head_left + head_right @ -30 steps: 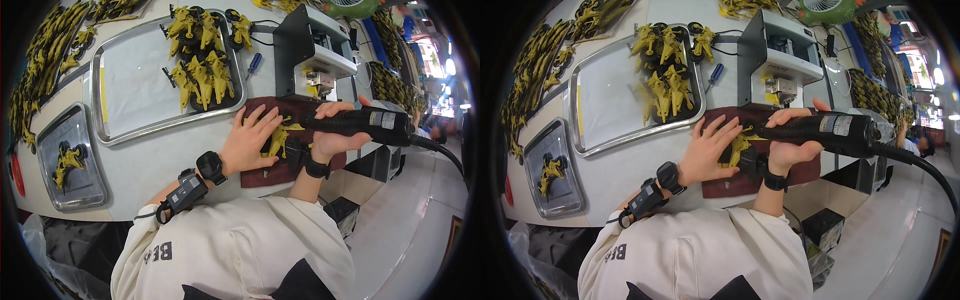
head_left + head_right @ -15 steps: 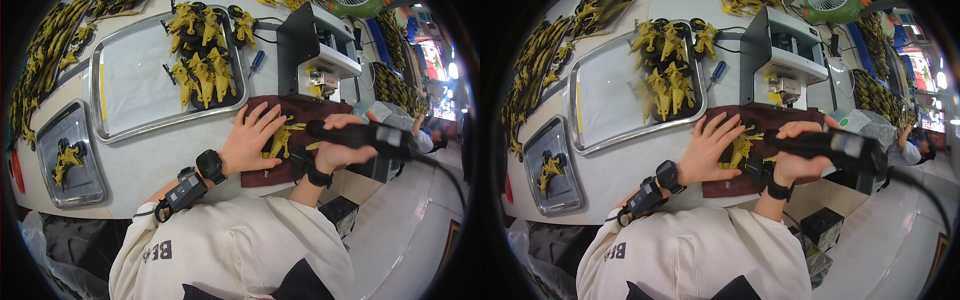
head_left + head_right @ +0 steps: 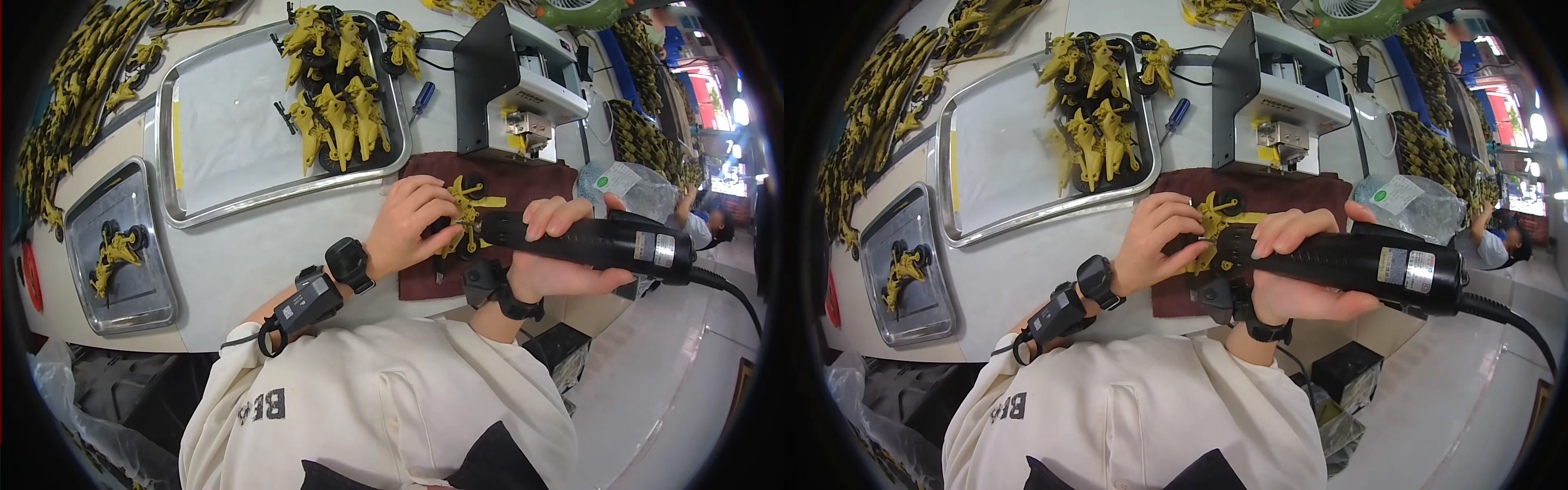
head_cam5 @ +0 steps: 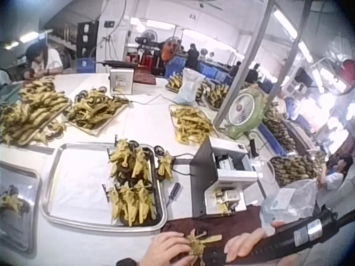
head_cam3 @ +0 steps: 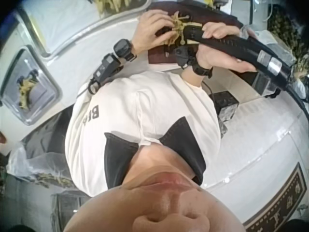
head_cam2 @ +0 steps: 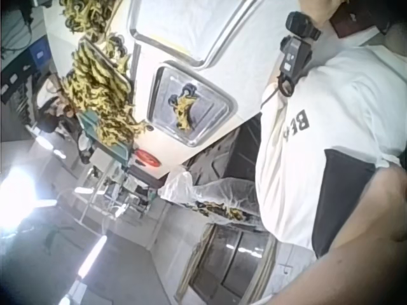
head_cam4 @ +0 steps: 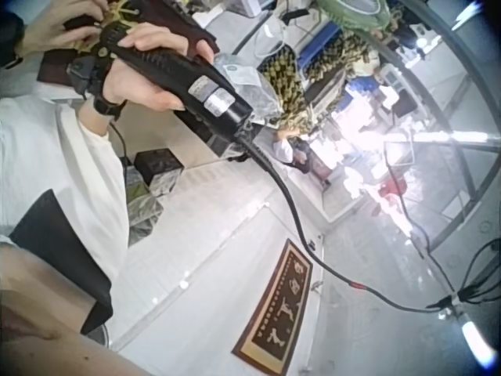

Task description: Assembling small yellow plastic components using an industrial electric screwdriver.

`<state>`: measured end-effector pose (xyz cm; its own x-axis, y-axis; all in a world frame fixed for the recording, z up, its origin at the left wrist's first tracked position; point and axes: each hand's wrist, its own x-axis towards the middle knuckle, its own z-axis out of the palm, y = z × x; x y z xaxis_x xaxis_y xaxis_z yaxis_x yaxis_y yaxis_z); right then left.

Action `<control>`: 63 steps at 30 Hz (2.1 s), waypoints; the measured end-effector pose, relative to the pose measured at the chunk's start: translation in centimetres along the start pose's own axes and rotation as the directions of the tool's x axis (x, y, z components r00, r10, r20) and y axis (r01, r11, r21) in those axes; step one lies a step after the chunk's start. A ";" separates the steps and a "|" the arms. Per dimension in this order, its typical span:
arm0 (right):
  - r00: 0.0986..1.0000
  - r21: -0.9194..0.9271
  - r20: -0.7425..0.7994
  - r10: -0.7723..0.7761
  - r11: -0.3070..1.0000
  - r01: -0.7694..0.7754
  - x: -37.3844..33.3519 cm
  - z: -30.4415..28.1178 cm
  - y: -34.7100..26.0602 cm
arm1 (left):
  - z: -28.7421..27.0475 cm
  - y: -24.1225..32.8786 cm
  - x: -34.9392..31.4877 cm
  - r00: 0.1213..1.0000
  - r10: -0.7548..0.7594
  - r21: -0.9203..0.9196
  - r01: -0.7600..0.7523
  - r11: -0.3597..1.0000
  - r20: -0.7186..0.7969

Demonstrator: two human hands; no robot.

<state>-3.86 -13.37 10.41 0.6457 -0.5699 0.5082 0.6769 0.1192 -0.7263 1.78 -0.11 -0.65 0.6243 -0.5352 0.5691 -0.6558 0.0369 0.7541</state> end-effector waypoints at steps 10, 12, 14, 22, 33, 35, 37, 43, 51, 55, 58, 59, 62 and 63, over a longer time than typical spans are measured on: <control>0.997 -0.024 -0.063 0.042 0.999 -0.044 0.1 -0.4 -0.1 | 0.3 0.2 0.1 0.998 0.063 0.023 -0.062 0.998 -0.010; 0.997 -0.036 -0.073 0.038 0.999 -0.041 0.2 -0.4 -0.3 | 0.2 0.2 0.0 0.999 0.051 0.035 -0.050 0.998 -0.009; 0.997 -0.021 -0.070 0.023 0.999 -0.024 0.1 -0.4 -0.5 | 0.2 0.1 -0.1 0.999 0.037 0.044 -0.037 0.998 -0.007; 1.000 -0.038 -0.028 0.008 0.999 -0.009 -0.2 0.1 0.0 | 0.3 0.0 -0.1 0.999 0.040 0.072 -0.039 0.997 -0.015; 0.999 -0.047 -0.038 -0.002 0.999 0.000 -0.2 0.0 0.2 | 0.4 -0.1 -0.2 0.999 0.040 0.085 -0.039 0.996 -0.017; 0.999 -0.036 -0.038 -0.004 0.999 0.003 -0.2 0.0 0.2 | 0.4 -0.1 -0.2 0.999 0.043 0.093 -0.042 0.995 -0.007; 0.999 -0.030 -0.031 0.007 1.000 -0.008 -0.2 -0.1 0.2 | 0.4 0.1 0.0 0.999 0.052 0.082 -0.052 0.995 -0.004; 1.000 -0.052 -0.007 -0.014 0.999 0.014 0.3 -1.0 0.1 | -0.2 0.7 0.2 0.997 0.015 0.071 -0.020 0.997 0.080; 0.997 -0.389 -0.070 -0.018 0.921 -0.011 4.2 -2.7 1.8 | 0.2 1.0 0.0 0.907 -0.157 0.350 0.012 0.937 0.391; 0.997 -0.385 -0.070 0.011 0.922 -0.037 3.8 -2.4 2.9 | 0.2 0.9 0.2 0.910 -0.157 0.321 0.028 0.947 0.385; 0.998 -0.386 -0.053 0.025 0.922 -0.043 3.6 -2.8 3.6 | 0.2 0.8 0.2 0.910 -0.160 0.325 0.030 0.945 0.383; 0.998 -0.388 -0.055 0.032 0.920 -0.050 3.5 -2.9 3.8 | 0.2 0.9 0.2 0.909 -0.161 0.323 0.031 0.946 0.384; 0.995 -0.391 -0.082 0.050 0.917 -0.078 3.3 -3.0 4.2 | 0.1 0.8 0.2 0.907 -0.163 0.309 0.039 0.950 0.389; 0.994 -0.394 -0.097 0.053 0.915 -0.088 3.3 -3.1 4.3 | 0.1 0.8 0.2 0.906 -0.161 0.301 0.039 0.953 0.392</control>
<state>0.12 -17.21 7.54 0.6434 -0.6392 0.4212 0.4235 -0.1611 -0.8914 1.38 -0.29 0.05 0.5044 -0.8218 0.2650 -0.7280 -0.2397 0.6423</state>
